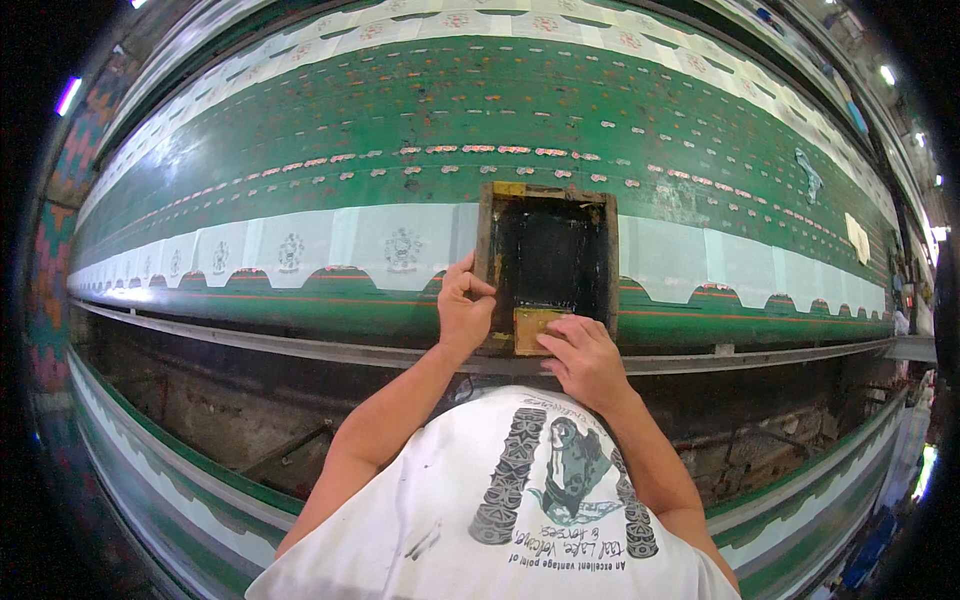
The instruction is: The person repeatedly rubs a wooden block over a screen-printing frame to transfer ink onto a moving textile on a conveyor belt. The person maintains a steady rhythm and keeps the block in contact with the frame throughout the process.
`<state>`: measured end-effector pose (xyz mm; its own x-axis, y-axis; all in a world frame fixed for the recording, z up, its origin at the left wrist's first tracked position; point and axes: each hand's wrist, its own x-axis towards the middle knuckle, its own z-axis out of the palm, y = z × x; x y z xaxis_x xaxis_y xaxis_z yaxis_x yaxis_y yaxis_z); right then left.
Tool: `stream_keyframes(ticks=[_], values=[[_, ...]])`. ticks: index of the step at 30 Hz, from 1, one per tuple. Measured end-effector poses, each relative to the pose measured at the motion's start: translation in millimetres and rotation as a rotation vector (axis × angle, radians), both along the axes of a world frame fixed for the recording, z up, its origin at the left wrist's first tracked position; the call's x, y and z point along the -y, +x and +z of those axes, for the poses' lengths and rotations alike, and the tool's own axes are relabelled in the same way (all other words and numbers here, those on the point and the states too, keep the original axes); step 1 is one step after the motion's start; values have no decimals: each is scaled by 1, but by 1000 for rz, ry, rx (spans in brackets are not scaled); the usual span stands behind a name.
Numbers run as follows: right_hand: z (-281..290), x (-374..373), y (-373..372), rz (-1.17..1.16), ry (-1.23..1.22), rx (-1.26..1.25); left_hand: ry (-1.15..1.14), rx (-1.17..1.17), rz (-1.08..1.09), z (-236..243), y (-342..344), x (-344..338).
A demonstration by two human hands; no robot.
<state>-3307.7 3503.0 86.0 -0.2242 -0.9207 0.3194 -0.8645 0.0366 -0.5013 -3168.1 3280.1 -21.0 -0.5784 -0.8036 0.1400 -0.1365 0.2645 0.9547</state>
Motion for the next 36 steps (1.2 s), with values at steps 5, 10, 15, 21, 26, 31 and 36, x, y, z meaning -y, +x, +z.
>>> stream_keyframes(ticks=[5,10,15,21,26,31,36], values=[[-1,21,-2,41,59,-109,42,13,15,-4,-2,1],[13,41,-19,16,145,-129,-6,23,18,5,-2,0],[26,49,-44,-59,189,-31,236,-36,30,-7,-3,13],[19,35,-50,-212,266,15,308,65,-25,-7,-4,34],[18,38,-39,-530,376,209,355,169,-32,3,-1,45],[6,55,-40,-552,362,328,278,282,-63,21,0,48],[5,83,-43,-394,470,383,331,268,-67,24,0,48]])
